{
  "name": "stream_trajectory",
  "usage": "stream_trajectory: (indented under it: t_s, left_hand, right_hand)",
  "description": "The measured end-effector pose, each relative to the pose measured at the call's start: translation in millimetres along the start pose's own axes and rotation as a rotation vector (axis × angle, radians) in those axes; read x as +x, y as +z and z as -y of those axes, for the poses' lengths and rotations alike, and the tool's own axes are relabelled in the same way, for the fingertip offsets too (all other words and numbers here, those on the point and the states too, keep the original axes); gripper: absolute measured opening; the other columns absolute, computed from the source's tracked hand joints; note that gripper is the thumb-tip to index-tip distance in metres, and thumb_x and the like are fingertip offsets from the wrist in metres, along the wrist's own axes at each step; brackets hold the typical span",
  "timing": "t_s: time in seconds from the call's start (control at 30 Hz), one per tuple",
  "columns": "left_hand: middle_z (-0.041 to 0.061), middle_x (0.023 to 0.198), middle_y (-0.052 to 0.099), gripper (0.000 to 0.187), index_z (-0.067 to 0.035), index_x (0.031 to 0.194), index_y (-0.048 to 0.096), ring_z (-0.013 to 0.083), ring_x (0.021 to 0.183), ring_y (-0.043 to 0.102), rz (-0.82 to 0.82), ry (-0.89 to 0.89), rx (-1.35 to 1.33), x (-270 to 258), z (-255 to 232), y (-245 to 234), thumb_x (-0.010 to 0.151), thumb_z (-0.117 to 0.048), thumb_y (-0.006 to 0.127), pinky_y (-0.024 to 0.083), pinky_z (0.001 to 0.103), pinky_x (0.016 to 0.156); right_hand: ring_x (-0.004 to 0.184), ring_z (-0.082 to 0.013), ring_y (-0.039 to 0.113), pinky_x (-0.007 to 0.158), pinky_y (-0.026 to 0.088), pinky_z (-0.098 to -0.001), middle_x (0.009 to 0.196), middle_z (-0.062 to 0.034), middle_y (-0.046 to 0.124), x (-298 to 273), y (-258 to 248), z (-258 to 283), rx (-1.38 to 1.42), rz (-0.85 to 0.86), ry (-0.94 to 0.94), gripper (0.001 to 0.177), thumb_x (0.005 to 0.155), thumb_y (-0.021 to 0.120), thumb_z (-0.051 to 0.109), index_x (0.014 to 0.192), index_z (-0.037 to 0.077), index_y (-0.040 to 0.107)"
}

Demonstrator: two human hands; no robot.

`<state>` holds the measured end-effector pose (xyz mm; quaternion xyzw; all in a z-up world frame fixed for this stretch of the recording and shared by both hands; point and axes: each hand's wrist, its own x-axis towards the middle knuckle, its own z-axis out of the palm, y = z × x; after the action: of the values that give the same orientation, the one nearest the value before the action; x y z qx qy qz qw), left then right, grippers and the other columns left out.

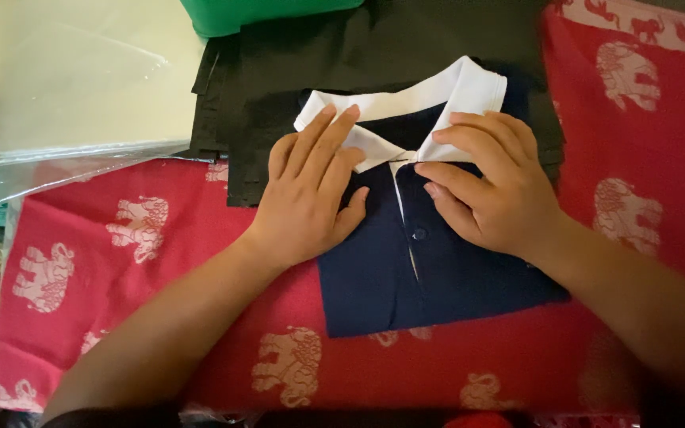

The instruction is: Folding a navy blue polo shirt with a white collar on a table.

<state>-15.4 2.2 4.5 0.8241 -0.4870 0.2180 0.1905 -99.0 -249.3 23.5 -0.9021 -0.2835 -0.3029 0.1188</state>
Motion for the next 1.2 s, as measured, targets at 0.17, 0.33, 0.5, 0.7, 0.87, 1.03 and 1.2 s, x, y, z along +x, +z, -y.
stream_trajectory:
  t_s: [0.17, 0.33, 0.5, 0.7, 0.87, 1.03, 1.2]
  left_hand:
    - [0.012, 0.152, 0.053, 0.017, -0.016, 0.12, 0.068, 0.032, 0.143, 0.051, -0.017, 0.211, 0.004, 2.0, 0.1, -1.6, 0.106, -0.023, 0.067, 0.038, 0.043, 0.11]
    - [0.013, 0.162, 0.04, 0.051, -0.019, 0.151, 0.057, 0.0366, 0.15, 0.041, 0.094, 0.199, 0.062, -0.6, 1.2, 2.3, 0.112, -0.051, 0.051, 0.037, 0.049, 0.119]
    - [0.019, 0.164, 0.033, 0.053, -0.021, 0.15, 0.057, 0.0416, 0.153, 0.033, 0.143, 0.144, 0.03, 0.7, 1.0, 1.2, 0.111, -0.056, 0.048, 0.033, 0.056, 0.121]
    - [0.015, 0.162, 0.041, 0.047, -0.02, 0.141, 0.066, 0.038, 0.15, 0.04, 0.11, 0.146, 0.099, 0.7, -0.8, 2.2, 0.11, -0.055, 0.057, 0.033, 0.055, 0.12]
    - [0.016, 0.155, 0.053, 0.051, -0.01, 0.142, 0.062, 0.0354, 0.145, 0.049, 0.1, 0.065, 0.009, 1.1, 11.8, -0.3, 0.097, -0.033, 0.068, 0.026, 0.054, 0.121]
    - [0.012, 0.147, 0.061, 0.035, -0.011, 0.121, 0.068, 0.0334, 0.138, 0.057, -0.007, 0.104, 0.06, 5.5, 21.6, -5.2, 0.087, -0.013, 0.063, 0.026, 0.052, 0.12]
    - [0.007, 0.138, 0.068, 0.009, -0.017, 0.107, 0.072, 0.0284, 0.13, 0.065, -0.101, 0.139, 0.133, 7.9, 21.8, -0.5, 0.109, -0.012, 0.065, 0.03, 0.047, 0.118]
  right_hand:
    - [0.131, -0.0406, 0.056, 0.114, 0.037, -0.0552, 0.138, -0.0197, 0.062, -1.7, 2.5, -0.1, -0.033, 0.1, 0.009, 0.021, 0.1, 0.073, 0.017, 0.119, 0.01, 0.078]
    - [0.142, -0.044, 0.046, 0.115, 0.034, -0.0618, 0.15, -0.0203, 0.054, -4.2, 1.8, -2.3, -0.024, 0.226, 0.071, 0.025, 0.102, 0.064, 0.025, 0.124, 0.019, 0.075]
    - [0.136, -0.0445, 0.054, 0.117, 0.033, -0.0576, 0.143, -0.0212, 0.058, -4.5, 1.5, -3.0, 0.051, 0.145, 0.064, 0.023, 0.099, 0.069, 0.018, 0.121, 0.011, 0.075]
    - [0.097, -0.0329, 0.067, 0.085, 0.047, -0.046, 0.109, -0.0135, 0.068, -8.5, 1.8, -12.0, -0.047, -0.047, 0.065, 0.008, 0.094, 0.076, 0.008, 0.1, 0.003, 0.074]
    - [0.099, -0.0304, 0.064, 0.094, 0.048, -0.0413, 0.11, -0.008, 0.069, -8.5, 2.5, -11.8, -0.003, 0.083, 0.053, 0.021, 0.099, 0.067, -0.001, 0.117, 0.006, 0.076]
    - [0.1, -0.0286, 0.062, 0.093, 0.046, -0.0416, 0.111, -0.0071, 0.066, -12.9, 7.0, -15.2, -0.004, 0.084, 0.022, 0.03, 0.098, 0.067, -0.006, 0.121, 0.01, 0.076]
    - [0.109, -0.0291, 0.062, 0.096, 0.044, -0.0444, 0.117, -0.0062, 0.065, -12.9, 8.1, -14.7, -0.002, 0.127, 0.01, 0.031, 0.101, 0.068, 0.003, 0.126, 0.02, 0.076]
